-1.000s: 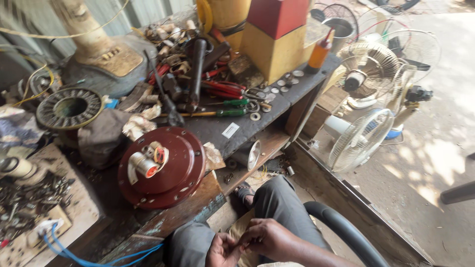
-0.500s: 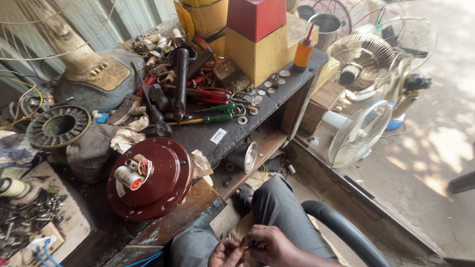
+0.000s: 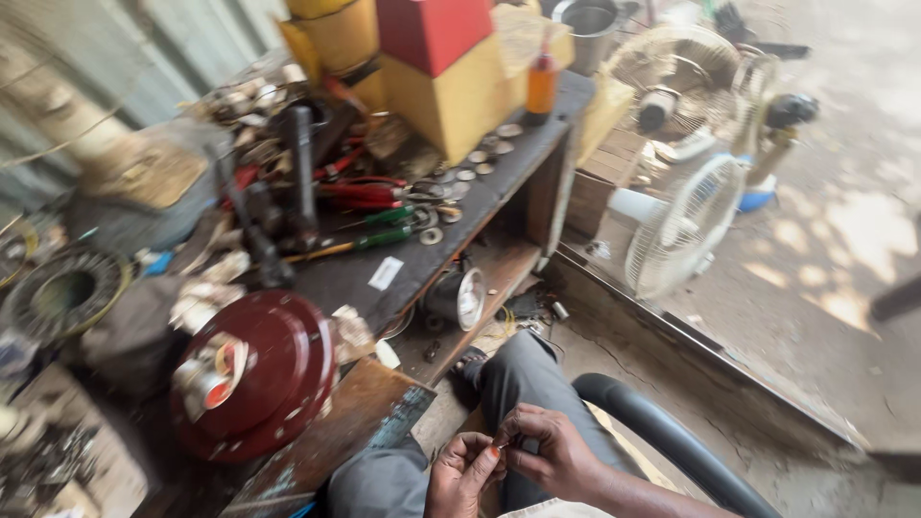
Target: The person sits at a cluttered workbench and handles a small white electrical component, wrapping it with tape. They then use a screwdriver to adjust or tighten a screw on a red circular motor housing, repeatedly manipulating the component and the tool.
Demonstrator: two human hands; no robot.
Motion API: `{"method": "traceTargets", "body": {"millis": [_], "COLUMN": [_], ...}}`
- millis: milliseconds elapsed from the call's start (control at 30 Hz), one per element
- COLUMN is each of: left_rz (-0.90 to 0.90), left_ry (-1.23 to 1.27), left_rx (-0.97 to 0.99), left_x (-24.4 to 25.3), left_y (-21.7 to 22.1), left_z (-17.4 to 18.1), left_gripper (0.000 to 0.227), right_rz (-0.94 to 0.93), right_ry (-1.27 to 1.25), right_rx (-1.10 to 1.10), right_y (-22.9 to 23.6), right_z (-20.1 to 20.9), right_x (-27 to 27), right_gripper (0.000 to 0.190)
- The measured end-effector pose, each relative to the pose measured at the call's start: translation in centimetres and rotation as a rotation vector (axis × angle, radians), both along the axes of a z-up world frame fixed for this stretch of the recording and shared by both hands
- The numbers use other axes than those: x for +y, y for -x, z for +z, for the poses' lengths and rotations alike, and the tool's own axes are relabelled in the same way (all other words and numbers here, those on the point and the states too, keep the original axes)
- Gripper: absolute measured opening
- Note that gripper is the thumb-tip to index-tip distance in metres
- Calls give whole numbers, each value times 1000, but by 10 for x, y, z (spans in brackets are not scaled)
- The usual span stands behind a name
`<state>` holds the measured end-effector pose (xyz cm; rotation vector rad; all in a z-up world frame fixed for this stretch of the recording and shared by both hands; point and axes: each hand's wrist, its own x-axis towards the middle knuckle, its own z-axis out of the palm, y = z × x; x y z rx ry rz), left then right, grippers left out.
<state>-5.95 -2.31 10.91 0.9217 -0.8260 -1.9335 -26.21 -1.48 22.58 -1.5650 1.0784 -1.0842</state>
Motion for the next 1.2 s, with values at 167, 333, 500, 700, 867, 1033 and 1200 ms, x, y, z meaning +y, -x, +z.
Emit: {"method": "traceTargets", "body": {"millis": [167, 333, 500, 700, 867, 1033, 1200], "left_rz": [-65, -99, -146, -255, -112, -92, -218], "left_ry": [93, 173, 749, 1445, 1499, 1215, 654], "left_rx": [-63, -106, -352, -567, -698, -735, -699], "left_x": [-12, -34, -49, -64, -111, -117, -96], "left_y": [23, 72, 131, 184, 212, 176, 121], "left_z": [10, 53, 141, 234, 243, 211, 143], "left_gripper": [17, 15, 21, 48, 59, 47, 25], "right_rz": [-107, -292, -579, -972, -1009, -978, -504], "right_ry": [215, 250, 327, 844, 766, 329, 129], "right_rx": [-30, 13, 127, 334, 510, 388, 299], "right_y": [27, 58, 93, 148, 209, 204, 117], "right_z": [-4, 0, 25, 59, 44, 13, -48], "right_x": [2, 5, 4, 4, -91, -98, -33], "right_gripper": [17, 20, 24, 24, 44, 50, 47]}}
